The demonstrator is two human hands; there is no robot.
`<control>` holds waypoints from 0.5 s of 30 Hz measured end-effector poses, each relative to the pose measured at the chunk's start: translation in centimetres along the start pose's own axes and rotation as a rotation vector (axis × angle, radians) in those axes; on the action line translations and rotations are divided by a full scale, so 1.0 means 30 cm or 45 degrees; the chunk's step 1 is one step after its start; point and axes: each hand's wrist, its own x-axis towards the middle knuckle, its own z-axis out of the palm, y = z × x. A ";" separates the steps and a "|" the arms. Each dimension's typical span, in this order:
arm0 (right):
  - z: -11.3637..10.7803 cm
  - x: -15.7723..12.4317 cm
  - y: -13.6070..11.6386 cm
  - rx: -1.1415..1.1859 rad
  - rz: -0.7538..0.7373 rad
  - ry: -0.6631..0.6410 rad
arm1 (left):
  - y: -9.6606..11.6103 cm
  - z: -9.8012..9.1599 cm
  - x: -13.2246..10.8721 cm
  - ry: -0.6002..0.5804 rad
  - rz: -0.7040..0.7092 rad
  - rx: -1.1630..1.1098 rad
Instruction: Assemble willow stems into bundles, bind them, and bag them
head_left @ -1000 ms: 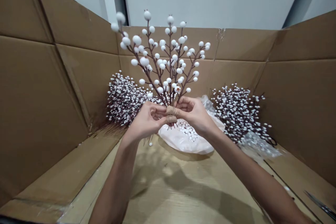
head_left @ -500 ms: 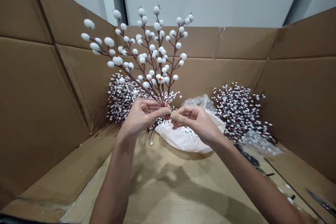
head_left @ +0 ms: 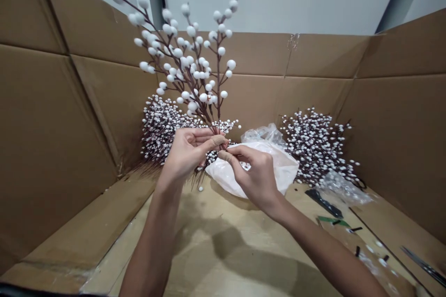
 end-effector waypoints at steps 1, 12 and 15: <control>0.001 0.002 0.000 0.032 0.011 -0.003 | 0.000 -0.002 0.001 0.009 0.001 -0.011; -0.021 0.072 -0.008 0.994 0.735 -0.188 | -0.011 -0.014 0.006 -0.040 0.067 -0.040; -0.017 0.073 -0.008 0.953 0.722 -0.153 | -0.011 -0.011 0.007 -0.060 0.060 -0.017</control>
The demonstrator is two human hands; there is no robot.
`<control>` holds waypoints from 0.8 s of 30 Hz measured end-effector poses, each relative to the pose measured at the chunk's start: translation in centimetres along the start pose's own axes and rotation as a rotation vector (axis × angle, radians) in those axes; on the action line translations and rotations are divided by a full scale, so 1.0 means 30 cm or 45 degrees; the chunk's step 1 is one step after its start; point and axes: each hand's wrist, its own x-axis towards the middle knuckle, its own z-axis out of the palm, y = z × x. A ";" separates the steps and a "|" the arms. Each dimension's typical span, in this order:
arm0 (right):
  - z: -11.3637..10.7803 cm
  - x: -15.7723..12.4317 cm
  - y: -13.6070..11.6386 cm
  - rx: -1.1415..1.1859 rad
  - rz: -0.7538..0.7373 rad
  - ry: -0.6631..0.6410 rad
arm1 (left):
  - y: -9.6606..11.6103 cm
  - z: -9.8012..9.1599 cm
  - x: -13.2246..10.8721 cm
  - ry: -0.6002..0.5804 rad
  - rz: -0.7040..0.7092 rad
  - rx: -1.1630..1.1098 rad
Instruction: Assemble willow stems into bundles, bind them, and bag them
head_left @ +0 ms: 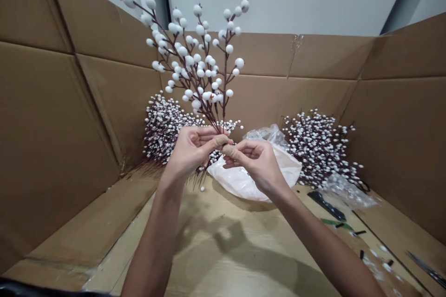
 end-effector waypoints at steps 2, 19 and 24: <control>0.000 0.001 0.000 -0.019 0.007 -0.001 | 0.004 -0.001 0.000 0.001 -0.011 0.026; -0.122 0.010 0.002 -0.071 0.033 -0.233 | -0.014 0.008 0.004 -0.060 -0.002 -0.042; -0.219 -0.005 0.024 -0.185 -0.032 -0.207 | -0.110 0.101 -0.042 -0.300 -0.105 0.054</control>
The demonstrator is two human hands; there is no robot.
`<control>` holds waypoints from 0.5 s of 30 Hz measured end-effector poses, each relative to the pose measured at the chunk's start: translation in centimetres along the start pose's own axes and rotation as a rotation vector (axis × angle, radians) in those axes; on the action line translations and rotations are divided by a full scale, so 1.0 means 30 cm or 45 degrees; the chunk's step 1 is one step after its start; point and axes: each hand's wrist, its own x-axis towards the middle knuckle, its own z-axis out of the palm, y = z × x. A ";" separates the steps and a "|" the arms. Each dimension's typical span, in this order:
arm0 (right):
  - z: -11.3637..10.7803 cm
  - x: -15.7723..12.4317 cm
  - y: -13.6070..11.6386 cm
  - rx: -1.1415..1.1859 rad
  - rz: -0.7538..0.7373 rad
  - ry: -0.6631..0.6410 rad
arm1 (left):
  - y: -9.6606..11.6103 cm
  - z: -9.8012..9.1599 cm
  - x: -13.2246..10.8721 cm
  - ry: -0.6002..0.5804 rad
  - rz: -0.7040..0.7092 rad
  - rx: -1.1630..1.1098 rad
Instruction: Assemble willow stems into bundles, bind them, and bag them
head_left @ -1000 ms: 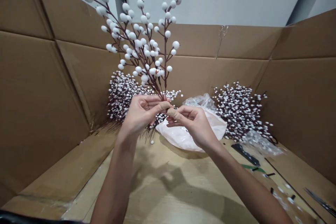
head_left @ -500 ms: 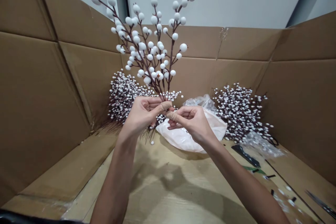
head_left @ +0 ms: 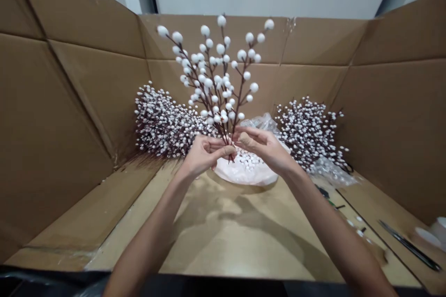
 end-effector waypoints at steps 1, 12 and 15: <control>-0.014 -0.010 0.020 -0.016 0.006 -0.022 | -0.038 0.033 -0.009 -0.035 -0.027 0.004; -0.055 -0.236 0.334 0.079 0.423 0.027 | -0.466 0.291 -0.137 -0.331 -0.162 0.088; -0.057 -0.251 0.367 0.100 0.422 0.050 | -0.509 0.299 -0.153 -0.400 -0.159 0.158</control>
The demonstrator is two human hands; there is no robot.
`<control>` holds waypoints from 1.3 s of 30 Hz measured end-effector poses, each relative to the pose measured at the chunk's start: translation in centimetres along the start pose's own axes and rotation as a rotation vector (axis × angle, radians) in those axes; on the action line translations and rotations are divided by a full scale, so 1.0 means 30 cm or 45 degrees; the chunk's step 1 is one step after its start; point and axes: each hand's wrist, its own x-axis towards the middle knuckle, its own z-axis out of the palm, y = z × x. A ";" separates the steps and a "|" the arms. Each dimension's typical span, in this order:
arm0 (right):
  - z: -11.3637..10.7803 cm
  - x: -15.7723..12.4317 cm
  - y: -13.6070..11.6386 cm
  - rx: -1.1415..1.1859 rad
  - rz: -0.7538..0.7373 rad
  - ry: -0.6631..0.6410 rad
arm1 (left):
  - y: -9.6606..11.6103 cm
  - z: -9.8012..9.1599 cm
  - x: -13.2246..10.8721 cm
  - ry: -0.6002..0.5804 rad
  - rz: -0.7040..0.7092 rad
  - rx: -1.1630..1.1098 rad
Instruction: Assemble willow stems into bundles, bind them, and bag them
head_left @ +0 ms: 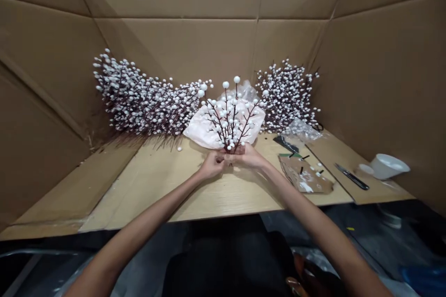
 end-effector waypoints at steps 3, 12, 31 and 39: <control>0.000 0.002 0.025 0.017 -0.023 0.004 | -0.028 0.005 -0.009 -0.034 -0.011 0.068; 0.016 -0.007 0.059 0.051 -0.028 0.029 | -0.054 0.012 -0.025 -0.046 -0.001 0.153; 0.017 -0.018 0.050 0.033 0.062 0.048 | 0.032 0.013 -0.031 0.130 0.085 0.152; 0.037 -0.013 0.049 0.055 0.088 0.098 | 0.040 0.017 -0.030 0.122 0.000 0.046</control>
